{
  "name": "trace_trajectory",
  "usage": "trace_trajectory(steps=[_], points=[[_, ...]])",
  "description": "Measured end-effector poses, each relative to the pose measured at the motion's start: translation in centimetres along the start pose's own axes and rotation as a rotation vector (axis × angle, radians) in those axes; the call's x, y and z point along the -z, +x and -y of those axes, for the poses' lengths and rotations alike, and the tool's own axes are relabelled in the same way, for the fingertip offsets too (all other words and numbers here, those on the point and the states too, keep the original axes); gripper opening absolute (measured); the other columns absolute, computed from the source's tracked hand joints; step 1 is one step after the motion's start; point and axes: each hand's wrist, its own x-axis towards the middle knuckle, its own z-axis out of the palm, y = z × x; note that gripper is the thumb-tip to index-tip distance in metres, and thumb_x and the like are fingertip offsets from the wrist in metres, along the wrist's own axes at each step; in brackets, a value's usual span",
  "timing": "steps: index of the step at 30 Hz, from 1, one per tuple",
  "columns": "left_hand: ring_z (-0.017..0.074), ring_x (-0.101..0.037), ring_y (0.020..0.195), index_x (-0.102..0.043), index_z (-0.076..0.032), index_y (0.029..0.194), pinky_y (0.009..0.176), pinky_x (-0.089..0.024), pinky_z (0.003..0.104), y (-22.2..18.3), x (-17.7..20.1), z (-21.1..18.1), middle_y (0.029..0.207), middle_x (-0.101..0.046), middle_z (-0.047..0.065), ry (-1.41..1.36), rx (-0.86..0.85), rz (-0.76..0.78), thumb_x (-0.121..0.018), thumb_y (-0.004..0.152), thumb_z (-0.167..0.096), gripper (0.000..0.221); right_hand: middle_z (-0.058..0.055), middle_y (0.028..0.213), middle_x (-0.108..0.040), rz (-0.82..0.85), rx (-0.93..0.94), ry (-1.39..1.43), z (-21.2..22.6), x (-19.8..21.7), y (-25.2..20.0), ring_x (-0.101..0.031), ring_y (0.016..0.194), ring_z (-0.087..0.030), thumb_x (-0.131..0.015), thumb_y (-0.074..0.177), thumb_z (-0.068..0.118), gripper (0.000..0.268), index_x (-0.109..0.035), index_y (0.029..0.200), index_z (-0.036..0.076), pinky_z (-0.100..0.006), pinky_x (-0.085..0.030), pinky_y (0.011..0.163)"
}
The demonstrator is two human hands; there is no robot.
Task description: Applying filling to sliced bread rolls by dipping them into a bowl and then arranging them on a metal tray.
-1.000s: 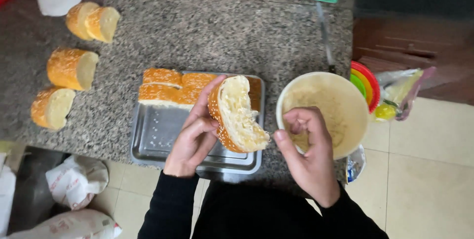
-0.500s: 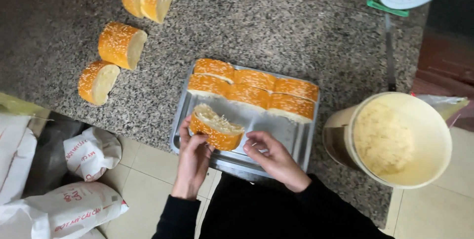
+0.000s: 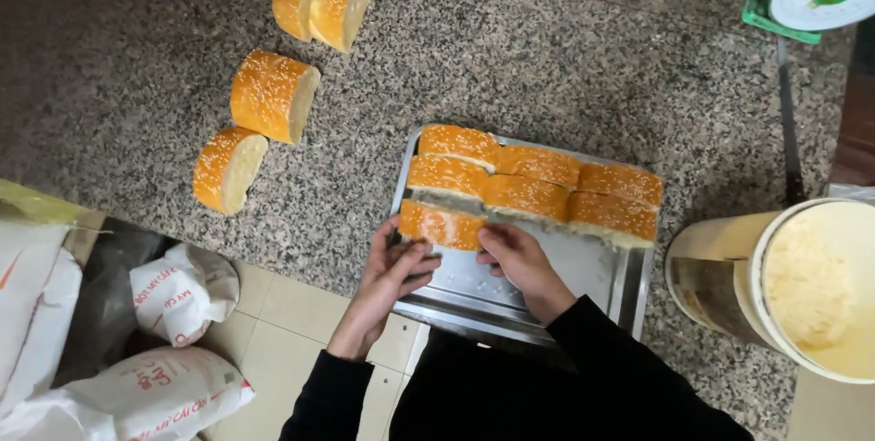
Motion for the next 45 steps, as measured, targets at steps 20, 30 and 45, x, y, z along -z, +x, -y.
trace_trajectory(steps=[20, 30, 45], points=[[0.0553, -0.072, 0.138, -0.017, -0.009, 0.180, 0.118, -0.055, 0.066, 3.0, 2.1, -1.5, 0.146, -0.066, 0.037, 0.197, 0.042, 0.138, -0.062, 0.114, -0.020, 0.080, -0.033, 0.140, -0.076, -0.075, -0.074, -0.007, 0.9, -1.6, 1.3, -0.083, 0.117, -0.035, -0.075, 0.109, 0.037, 0.070, -0.060, 0.161, -0.008, -0.038, -0.065, 0.089], [0.0562, -0.069, 0.142, -0.019, -0.005, 0.179, 0.118, -0.054, 0.068, 2.2, 2.2, -2.3, 0.150, -0.064, 0.039, 0.238, 0.021, 0.149, -0.061, 0.114, -0.020, 0.079, -0.031, 0.143, -0.075, -0.073, -0.071, -0.013, 1.4, -1.8, 1.2, -0.081, 0.121, -0.033, -0.072, 0.111, 0.035, 0.070, -0.058, 0.163, -0.009, -0.037, -0.064, 0.092], [0.0591, -0.065, 0.144, -0.024, 0.000, 0.179, 0.121, -0.050, 0.070, 0.3, 3.0, -3.4, 0.151, -0.064, 0.041, 0.282, -0.038, 0.129, -0.060, 0.115, -0.021, 0.076, -0.031, 0.151, -0.073, -0.084, -0.050, -0.052, 2.1, -1.5, 0.3, -0.081, 0.126, -0.037, -0.074, 0.109, 0.040, 0.071, -0.061, 0.162, -0.006, -0.041, -0.065, 0.095]])
